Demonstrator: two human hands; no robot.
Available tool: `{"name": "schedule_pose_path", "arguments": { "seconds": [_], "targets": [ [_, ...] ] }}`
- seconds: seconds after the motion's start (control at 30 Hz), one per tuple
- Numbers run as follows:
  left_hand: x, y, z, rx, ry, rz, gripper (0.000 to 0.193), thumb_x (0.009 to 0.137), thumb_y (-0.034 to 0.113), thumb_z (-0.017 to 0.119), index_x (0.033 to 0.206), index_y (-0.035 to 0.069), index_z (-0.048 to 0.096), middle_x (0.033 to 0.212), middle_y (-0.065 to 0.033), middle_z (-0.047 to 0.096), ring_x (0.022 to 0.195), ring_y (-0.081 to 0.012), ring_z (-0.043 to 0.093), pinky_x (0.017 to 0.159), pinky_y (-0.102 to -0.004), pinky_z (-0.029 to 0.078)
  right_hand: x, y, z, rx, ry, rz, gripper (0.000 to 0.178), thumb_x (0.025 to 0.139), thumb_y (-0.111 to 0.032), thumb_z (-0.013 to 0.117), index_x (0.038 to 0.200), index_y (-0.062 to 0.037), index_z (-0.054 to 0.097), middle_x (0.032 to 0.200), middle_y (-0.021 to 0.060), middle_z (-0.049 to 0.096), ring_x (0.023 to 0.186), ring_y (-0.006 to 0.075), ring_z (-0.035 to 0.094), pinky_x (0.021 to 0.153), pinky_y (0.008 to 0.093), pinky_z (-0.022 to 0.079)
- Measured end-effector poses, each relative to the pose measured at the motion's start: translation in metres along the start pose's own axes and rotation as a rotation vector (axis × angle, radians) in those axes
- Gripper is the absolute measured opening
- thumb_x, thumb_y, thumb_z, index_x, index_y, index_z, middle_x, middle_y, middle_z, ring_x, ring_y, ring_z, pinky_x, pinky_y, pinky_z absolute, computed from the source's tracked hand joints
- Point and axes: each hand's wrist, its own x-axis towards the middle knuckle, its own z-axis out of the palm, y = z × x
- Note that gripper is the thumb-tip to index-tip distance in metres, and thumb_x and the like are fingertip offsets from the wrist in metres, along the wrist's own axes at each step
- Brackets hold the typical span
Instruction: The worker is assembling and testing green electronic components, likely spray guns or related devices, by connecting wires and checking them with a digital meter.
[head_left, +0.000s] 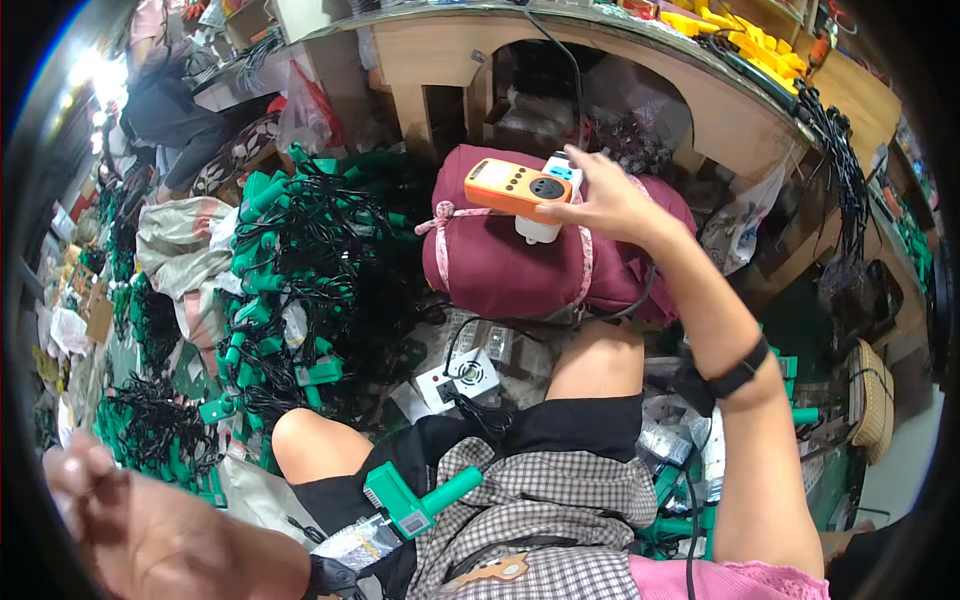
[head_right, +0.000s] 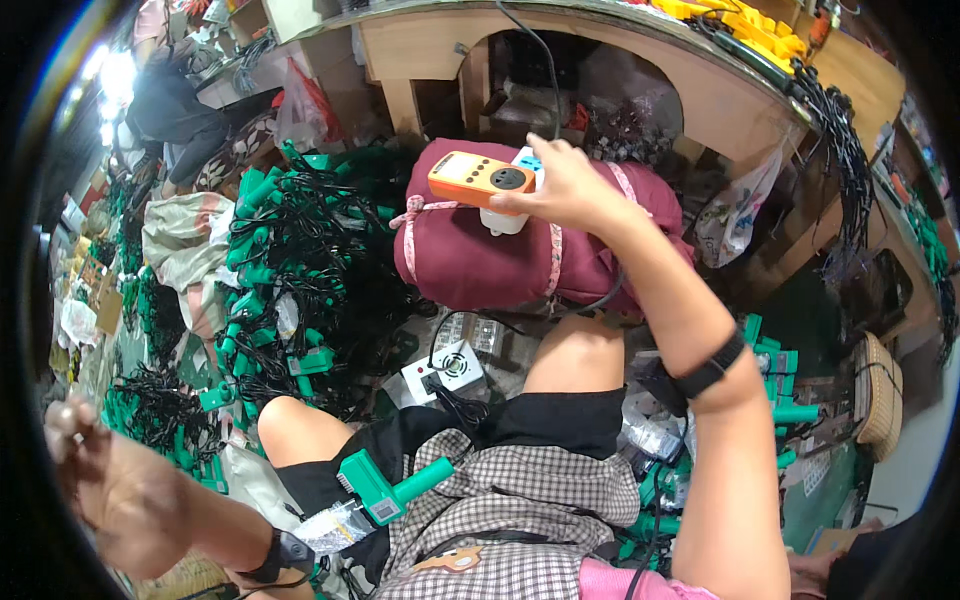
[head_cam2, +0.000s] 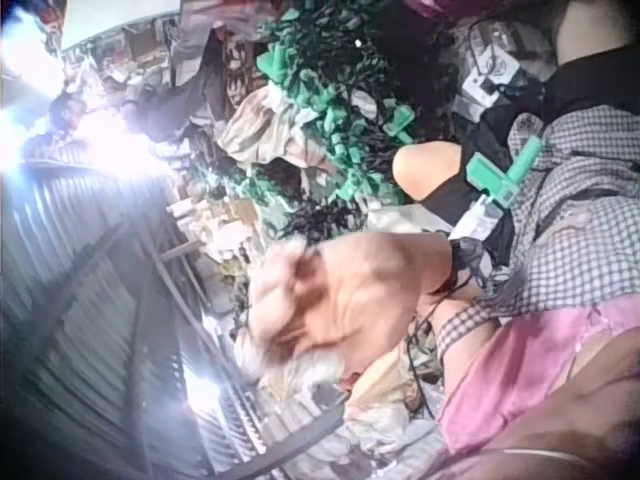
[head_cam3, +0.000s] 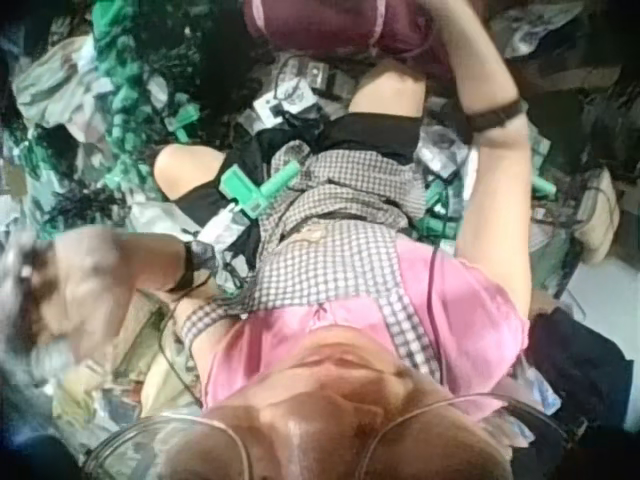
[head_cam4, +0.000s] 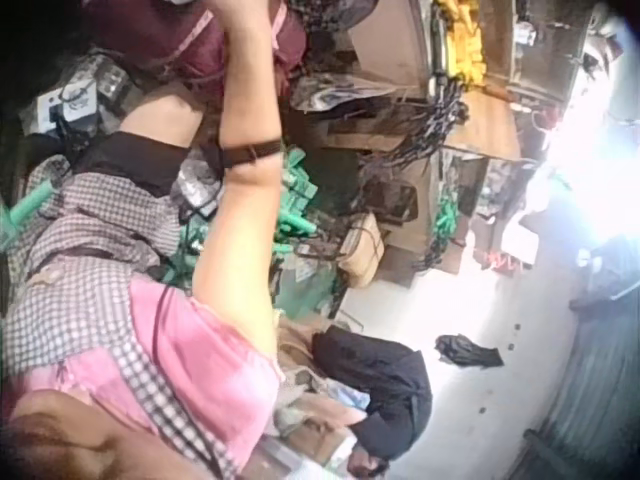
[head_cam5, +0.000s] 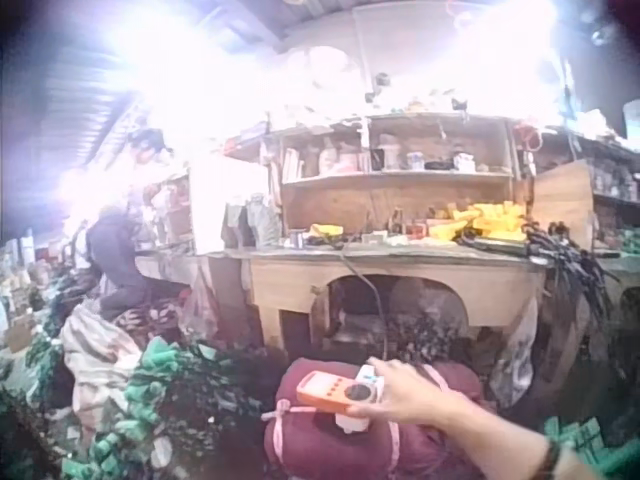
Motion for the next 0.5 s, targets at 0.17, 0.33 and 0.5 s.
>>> {"name": "schedule_pose_path", "arguments": {
  "seconds": [0.17, 0.33, 0.5],
  "targets": [
    [-0.024, -0.011, 0.075, 0.169, 0.122, -0.179, 0.05, 0.094, 0.044, 0.036, 0.098, -0.002, 0.052, 0.088, -0.0151, 0.048, 0.084, -0.0262, 0.042, 0.073, -0.0384, 0.035, 0.004, -0.004, 0.016, 0.178, -0.16, 0.095, 0.073, 0.068, -0.047, 0.081, 0.119, 0.0008, 0.061, 0.112, 0.0188, 0.054, 0.113, 0.0321, 0.052, 0.099, 0.0393, 0.041],
    [-0.042, -0.018, 0.074, 0.333, -0.227, -0.366, 0.053, 0.098, 0.049, 0.038, 0.106, -0.001, 0.052, 0.08, -0.0107, 0.054, 0.075, -0.0219, 0.049, 0.069, -0.0348, 0.041, -0.012, -0.006, 0.007, 0.141, -0.182, -0.058, 0.073, 0.064, -0.048, 0.083, 0.115, 0.0006, 0.063, 0.111, 0.0187, 0.056, 0.114, 0.0337, 0.049, 0.099, 0.0416, 0.04],
    [-0.083, -0.056, 0.116, 0.127, -0.258, -0.536, 0.031, 0.09, 0.013, 0.056, 0.115, -0.006, 0.052, 0.083, -0.0145, 0.063, 0.074, -0.0191, 0.059, 0.069, -0.0322, 0.045, -0.034, 0.017, 0.002, 0.02, 0.024, -0.112, 0.091, 0.065, -0.048, 0.083, 0.132, 0.0014, 0.048, 0.125, 0.0215, 0.052, 0.124, 0.0383, 0.043, 0.104, 0.0427, 0.037]
  ]
}}
